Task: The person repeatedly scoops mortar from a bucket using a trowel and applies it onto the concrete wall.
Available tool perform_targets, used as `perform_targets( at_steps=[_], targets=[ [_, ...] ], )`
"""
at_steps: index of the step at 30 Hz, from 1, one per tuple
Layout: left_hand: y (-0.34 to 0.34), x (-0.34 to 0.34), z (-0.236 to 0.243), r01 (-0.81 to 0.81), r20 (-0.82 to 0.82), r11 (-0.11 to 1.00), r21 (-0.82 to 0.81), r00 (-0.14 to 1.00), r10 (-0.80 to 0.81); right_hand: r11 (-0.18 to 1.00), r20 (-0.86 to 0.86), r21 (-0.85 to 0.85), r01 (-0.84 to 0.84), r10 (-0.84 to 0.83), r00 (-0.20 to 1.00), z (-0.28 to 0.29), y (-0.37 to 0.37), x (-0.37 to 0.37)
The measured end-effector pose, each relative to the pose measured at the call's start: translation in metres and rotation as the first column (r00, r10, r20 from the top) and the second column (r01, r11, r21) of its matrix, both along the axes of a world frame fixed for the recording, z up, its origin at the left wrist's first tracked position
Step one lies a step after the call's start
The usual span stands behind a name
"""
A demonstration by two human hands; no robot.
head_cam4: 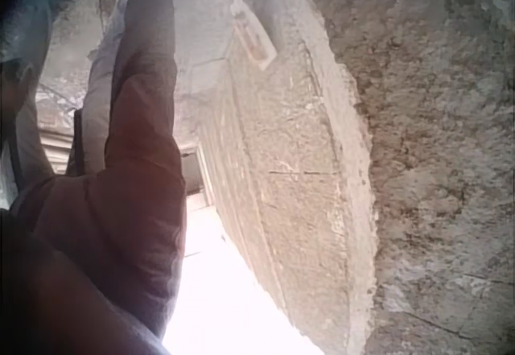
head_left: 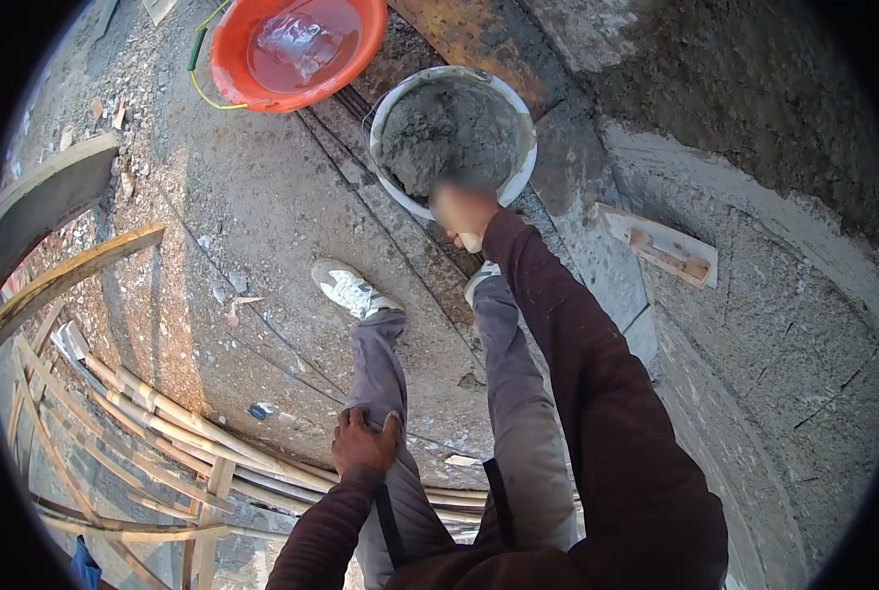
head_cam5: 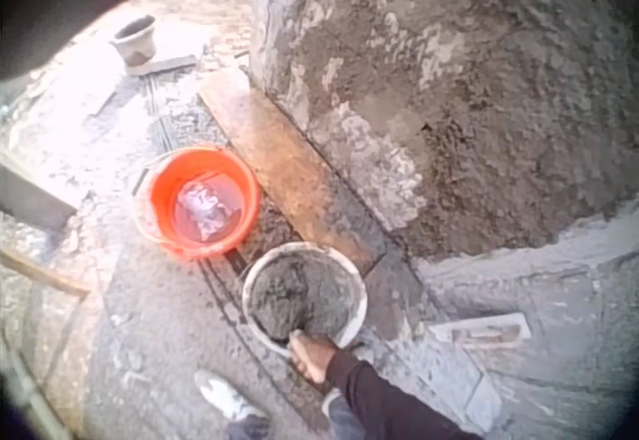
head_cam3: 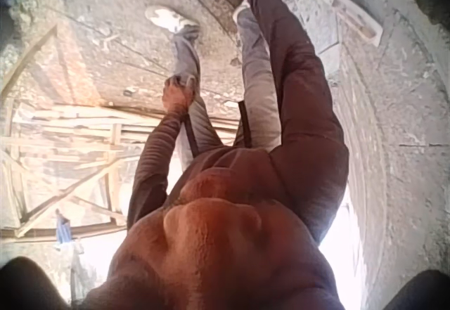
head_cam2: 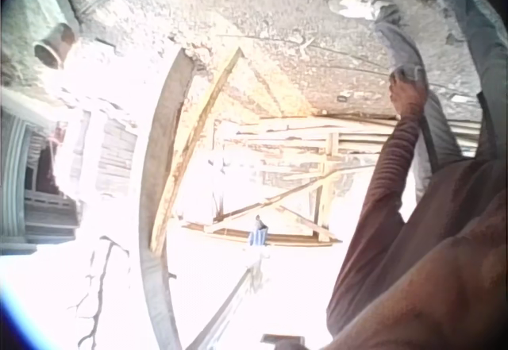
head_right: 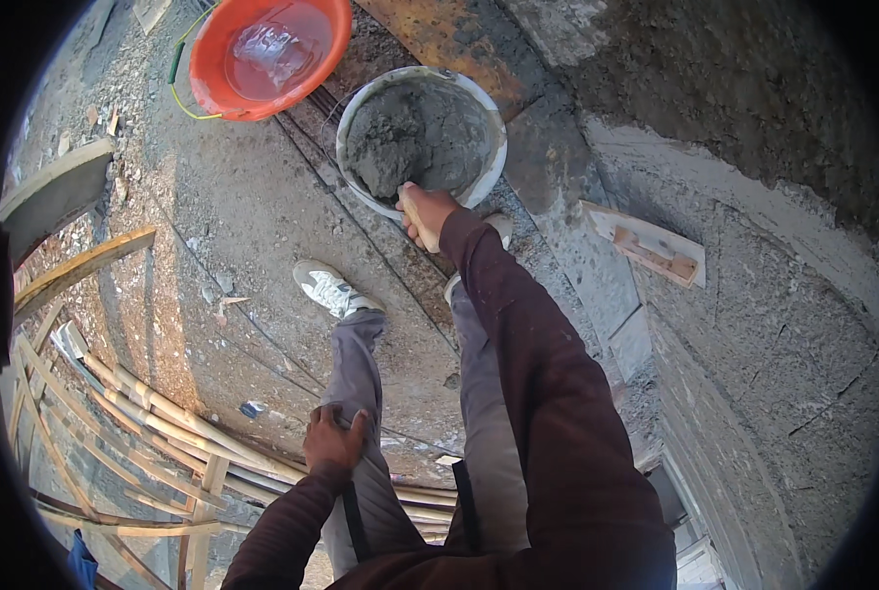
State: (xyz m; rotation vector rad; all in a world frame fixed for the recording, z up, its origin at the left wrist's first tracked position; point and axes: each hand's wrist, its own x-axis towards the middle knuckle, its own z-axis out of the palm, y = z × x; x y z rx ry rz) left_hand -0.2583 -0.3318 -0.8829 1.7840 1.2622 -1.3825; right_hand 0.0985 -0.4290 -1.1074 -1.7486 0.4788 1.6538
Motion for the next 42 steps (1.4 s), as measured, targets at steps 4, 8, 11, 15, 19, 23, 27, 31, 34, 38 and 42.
perform_targets(
  at_steps=[4,8,11,15,19,23,27,31,34,38,42],
  targets=[
    [-0.003,0.012,-0.004,-0.004,-0.006,0.999,-0.033,1.000,0.003,0.695,-0.643,0.168,0.699,-0.460,0.612,0.004,-0.023,0.016],
    [0.003,0.001,0.000,0.006,-0.017,1.000,-0.007,1.000,-0.006,0.668,-0.714,0.159,0.727,-0.431,0.552,0.078,-0.063,0.020],
    [0.007,0.003,0.000,0.000,-0.013,1.000,0.006,1.000,0.000,0.949,-0.134,0.258,0.180,-0.149,0.980,0.086,-0.063,0.046],
    [0.007,0.003,-0.003,-0.002,0.029,1.000,0.010,1.000,0.002,0.999,0.118,0.025,-0.022,0.018,0.993,0.028,-0.029,0.043],
    [0.001,0.019,-0.001,-0.026,0.040,0.999,-0.031,0.999,0.027,0.722,0.269,-0.269,-0.638,0.692,0.670,0.017,-0.068,0.057],
    [0.015,-0.011,0.009,0.014,-0.008,1.000,0.012,1.000,-0.014,0.413,0.349,-0.533,-0.738,0.902,0.253,0.098,-0.063,0.077],
    [0.008,-0.010,0.010,0.025,0.020,1.000,0.013,0.999,-0.025,0.368,0.229,-0.606,-0.705,0.930,0.289,0.116,-0.056,0.079],
    [-0.006,-0.011,-0.001,0.040,0.043,0.999,0.011,0.998,-0.040,0.818,0.091,-0.223,-0.530,0.559,0.824,0.025,-0.035,0.045],
    [-0.006,-0.017,0.000,0.037,0.046,0.999,0.031,0.998,-0.039,0.991,-0.032,-0.059,-0.123,0.121,0.992,0.009,0.008,0.011],
    [-0.006,-0.006,0.003,0.002,0.041,1.000,-0.004,0.999,-0.002,0.801,-0.471,0.164,0.576,-0.449,0.759,0.026,-0.016,0.017],
    [0.010,-0.023,0.010,0.035,0.022,0.999,0.013,0.999,-0.035,0.872,-0.480,0.233,0.431,-0.283,0.831,0.093,-0.036,0.016]
  ],
)
